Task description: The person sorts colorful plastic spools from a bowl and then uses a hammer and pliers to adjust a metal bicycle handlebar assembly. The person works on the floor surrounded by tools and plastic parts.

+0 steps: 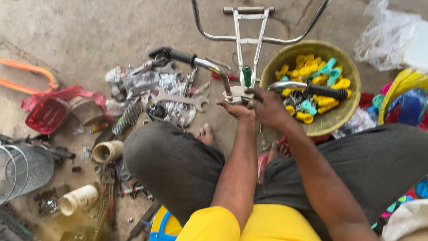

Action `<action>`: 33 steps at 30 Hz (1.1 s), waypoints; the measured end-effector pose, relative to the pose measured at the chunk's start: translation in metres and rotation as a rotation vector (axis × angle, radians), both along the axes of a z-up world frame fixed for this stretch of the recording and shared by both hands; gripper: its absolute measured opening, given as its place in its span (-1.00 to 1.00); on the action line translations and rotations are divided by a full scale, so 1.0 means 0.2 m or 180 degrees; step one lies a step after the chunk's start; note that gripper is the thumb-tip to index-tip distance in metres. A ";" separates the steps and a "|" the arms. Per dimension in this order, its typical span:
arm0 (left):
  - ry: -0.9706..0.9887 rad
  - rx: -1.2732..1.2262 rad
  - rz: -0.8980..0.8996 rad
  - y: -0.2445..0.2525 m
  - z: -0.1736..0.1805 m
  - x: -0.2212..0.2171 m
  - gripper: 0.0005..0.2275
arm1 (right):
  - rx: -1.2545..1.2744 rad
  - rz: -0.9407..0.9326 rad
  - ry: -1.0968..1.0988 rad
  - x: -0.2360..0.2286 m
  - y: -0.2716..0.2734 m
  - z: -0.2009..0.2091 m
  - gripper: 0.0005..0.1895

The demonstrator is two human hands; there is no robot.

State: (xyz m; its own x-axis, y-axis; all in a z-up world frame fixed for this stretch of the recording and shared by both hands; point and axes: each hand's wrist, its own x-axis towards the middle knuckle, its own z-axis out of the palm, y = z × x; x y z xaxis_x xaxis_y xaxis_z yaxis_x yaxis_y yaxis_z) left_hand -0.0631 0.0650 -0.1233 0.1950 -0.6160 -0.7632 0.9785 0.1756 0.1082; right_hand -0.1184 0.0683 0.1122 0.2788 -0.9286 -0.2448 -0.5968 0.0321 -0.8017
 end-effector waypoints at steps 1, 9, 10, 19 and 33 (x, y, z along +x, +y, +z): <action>-0.0015 0.0032 0.0169 0.03 -0.03 0.01 -0.15 | 0.0123 -0.0039 -0.0175 0.01 0.00 0.00 -0.63; 0.0567 -0.0102 0.0429 -0.05 -0.08 0.06 -0.21 | -0.0188 -0.0583 -0.0369 0.13 -0.10 0.21 -0.59; 0.0428 -0.0267 0.0411 -0.08 -0.07 0.06 -0.24 | -0.0385 -0.0493 0.0037 0.17 -0.14 0.24 -0.55; 0.0280 -0.0579 0.0072 -0.17 -0.07 0.07 -0.36 | 0.0329 0.1462 0.2936 0.42 -0.58 0.35 -0.65; -0.0219 0.0289 0.0048 -0.13 -0.17 0.12 -0.54 | -0.1591 0.0695 0.2414 -0.12 -0.55 0.76 -0.83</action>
